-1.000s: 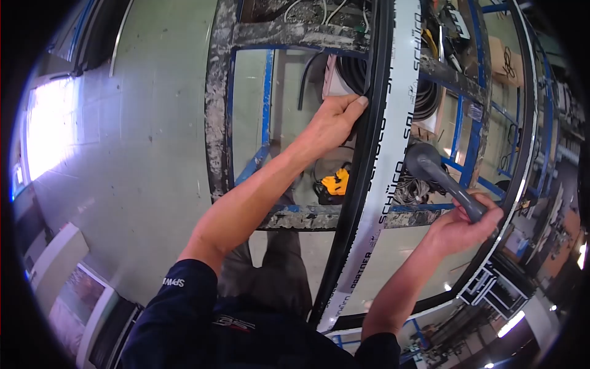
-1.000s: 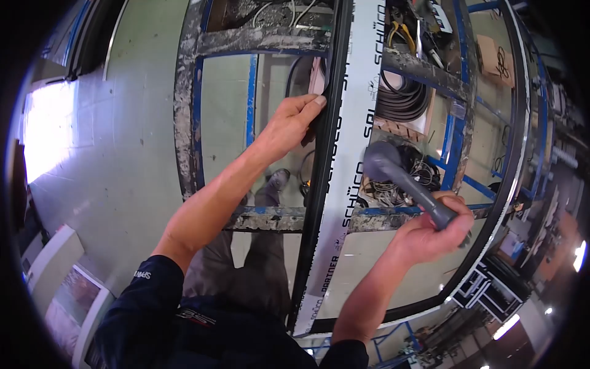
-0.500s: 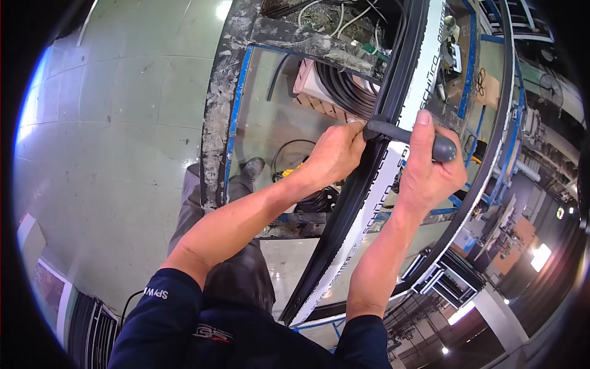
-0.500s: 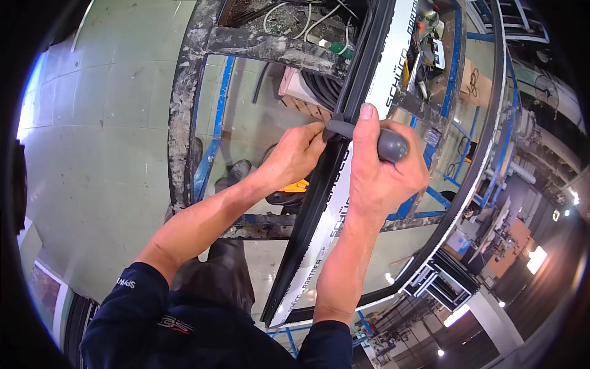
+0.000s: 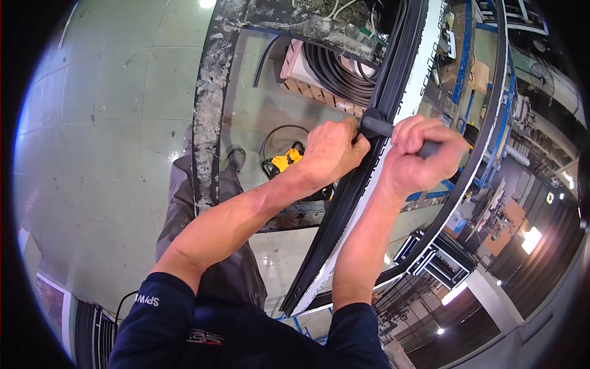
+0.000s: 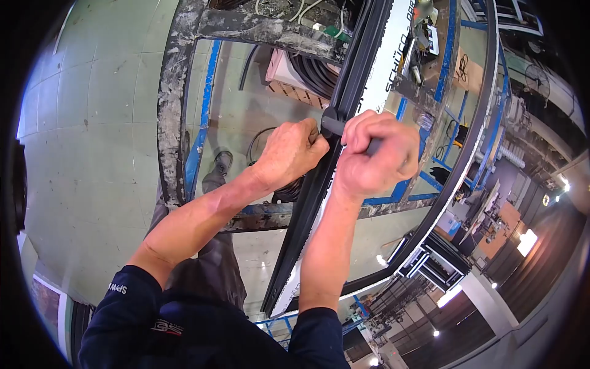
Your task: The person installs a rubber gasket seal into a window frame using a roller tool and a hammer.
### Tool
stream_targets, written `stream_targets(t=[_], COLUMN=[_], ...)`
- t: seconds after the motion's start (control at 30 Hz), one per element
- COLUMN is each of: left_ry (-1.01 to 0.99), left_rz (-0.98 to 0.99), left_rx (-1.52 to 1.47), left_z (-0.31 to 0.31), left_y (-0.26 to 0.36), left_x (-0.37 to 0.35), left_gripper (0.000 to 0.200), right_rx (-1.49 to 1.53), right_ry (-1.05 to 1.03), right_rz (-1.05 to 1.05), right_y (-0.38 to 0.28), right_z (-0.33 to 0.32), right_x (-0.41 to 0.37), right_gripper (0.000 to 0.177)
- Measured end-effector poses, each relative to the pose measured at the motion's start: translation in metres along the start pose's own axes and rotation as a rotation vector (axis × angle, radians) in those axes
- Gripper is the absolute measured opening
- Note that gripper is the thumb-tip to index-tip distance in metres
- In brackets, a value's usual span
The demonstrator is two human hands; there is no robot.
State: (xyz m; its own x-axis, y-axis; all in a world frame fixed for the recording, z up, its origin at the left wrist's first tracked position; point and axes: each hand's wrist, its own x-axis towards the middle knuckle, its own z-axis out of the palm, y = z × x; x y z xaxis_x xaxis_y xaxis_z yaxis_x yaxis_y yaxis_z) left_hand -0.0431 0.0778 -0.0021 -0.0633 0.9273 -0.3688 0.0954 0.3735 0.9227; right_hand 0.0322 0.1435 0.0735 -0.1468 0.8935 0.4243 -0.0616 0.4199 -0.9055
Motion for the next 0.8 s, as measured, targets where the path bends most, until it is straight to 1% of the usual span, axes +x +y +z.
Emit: stream_targets(t=[0.07, 0.1, 0.2, 0.23, 0.33, 0.43, 0.47, 0.5, 0.6, 0.63, 0.73, 0.77, 0.8], left_ry=[0.004, 0.008, 0.007, 0.008, -0.002, -0.137, -0.14, -0.145, -0.159, -0.156, -0.23, -0.233, -0.237], left_rz=[0.01, 0.017, 0.029, 0.034, 0.05, 0.05, 0.048, 0.041, 0.027, 0.029, -0.021, -0.025, -0.033], left_rx=[0.038, 0.054, 0.065, 0.065, 0.09, 0.132, 0.145, 0.155, 0.146, 0.141, 0.195, 0.196, 0.197], left_z=[0.002, 0.002, 0.003, 0.003, 0.002, -0.003, -0.005, -0.004, -0.001, -0.002, -0.003, -0.003, -0.004], left_y=[-0.001, -0.001, -0.002, -0.003, -0.002, -0.004, -0.003, -0.003, -0.003, -0.003, -0.001, -0.001, 0.0], left_x=[0.0, 0.0, -0.002, -0.001, -0.002, -0.007, -0.005, -0.006, -0.012, -0.011, -0.013, -0.013, -0.013], left_gripper=[0.026, 0.026, 0.027, 0.027, 0.027, 0.027, 0.028, 0.028, 0.029, 0.029, 0.031, 0.031, 0.032], right_rx=[0.062, 0.021, -0.071, -0.072, -0.032, -0.09, -0.093, -0.151, -0.084, -0.166, -0.158, -0.122, -0.148], right_ry=[0.064, 0.105, 0.098, 0.137, 0.135, 0.181, 0.188, 0.281, 0.237, 0.266, 0.264, 0.269, 0.261], right_rz=[-0.05, -0.08, -0.094, -0.051, -0.086, -0.064, -0.058, 0.012, 0.004, 0.006, 0.013, 0.039, 0.043], right_y=[0.002, 0.004, 0.01, 0.007, 0.002, 0.002, 0.004, 0.004, -0.003, -0.009, -0.012, -0.009, -0.008], right_z=[0.009, 0.014, 0.015, 0.017, 0.013, 0.016, 0.02, 0.028, 0.022, 0.023, 0.021, 0.02, 0.021], right_x=[-0.009, -0.013, -0.005, -0.003, -0.022, -0.018, -0.011, -0.005, -0.018, -0.026, -0.03, -0.022, -0.019], right_gripper=[0.035, 0.041, 0.043, 0.042, 0.042, 0.043, 0.044, 0.045, 0.046, 0.045, 0.043, 0.042, 0.042])
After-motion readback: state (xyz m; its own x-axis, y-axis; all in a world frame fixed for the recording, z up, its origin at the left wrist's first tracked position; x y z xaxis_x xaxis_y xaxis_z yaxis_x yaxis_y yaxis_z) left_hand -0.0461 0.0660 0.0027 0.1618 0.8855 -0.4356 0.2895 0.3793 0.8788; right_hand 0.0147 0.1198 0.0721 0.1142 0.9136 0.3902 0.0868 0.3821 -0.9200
